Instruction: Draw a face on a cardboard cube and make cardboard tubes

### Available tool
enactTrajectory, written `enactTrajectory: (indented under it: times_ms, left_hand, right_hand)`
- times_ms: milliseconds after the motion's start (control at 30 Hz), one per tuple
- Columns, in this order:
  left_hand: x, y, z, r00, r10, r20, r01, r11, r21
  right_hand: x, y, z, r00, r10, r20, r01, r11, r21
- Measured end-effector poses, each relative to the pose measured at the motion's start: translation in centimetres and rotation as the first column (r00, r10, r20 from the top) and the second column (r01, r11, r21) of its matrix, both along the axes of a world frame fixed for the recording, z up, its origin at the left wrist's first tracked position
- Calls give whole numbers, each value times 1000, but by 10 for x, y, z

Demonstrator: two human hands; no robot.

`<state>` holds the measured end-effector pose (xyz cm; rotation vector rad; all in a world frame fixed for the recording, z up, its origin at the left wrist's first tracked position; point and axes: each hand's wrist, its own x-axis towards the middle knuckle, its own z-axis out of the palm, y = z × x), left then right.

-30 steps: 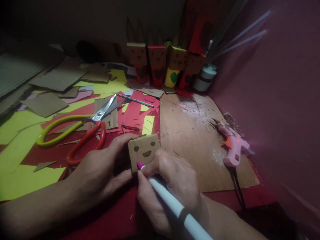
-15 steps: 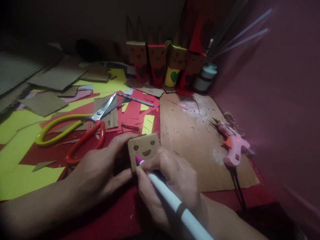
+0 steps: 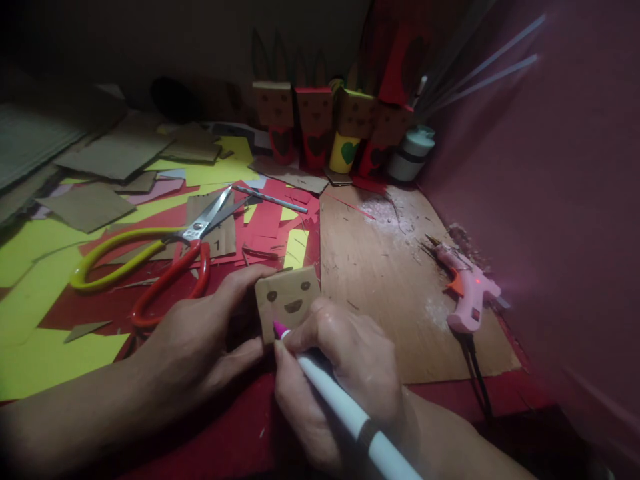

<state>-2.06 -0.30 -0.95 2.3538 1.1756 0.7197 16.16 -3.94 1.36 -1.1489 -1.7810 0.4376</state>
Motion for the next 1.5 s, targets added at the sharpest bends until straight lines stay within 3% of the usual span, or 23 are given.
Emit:
enactTrajectory:
  times_ms: [500,900,1067,1500]
  left_hand:
    - [1,-1,1,1000,14,-24,-14,1000,13]
    - [1,0,0,1000,8,5,-8,1000,-7]
    - [0,0,2,1000,-2,7,2,1000,-17]
    - [-1,-1,-1,1000,-3,1,3,1000,7]
  right_hand:
    - [0,1,4,1000,20,-5,-20,1000,-12]
    - [6,0,14,990,27,139,-21,999,-41]
    - [2,0,5,1000,3,26,-3,1000,-3]
    - [0,0,6,1000,20,-20,-21,998,-61]
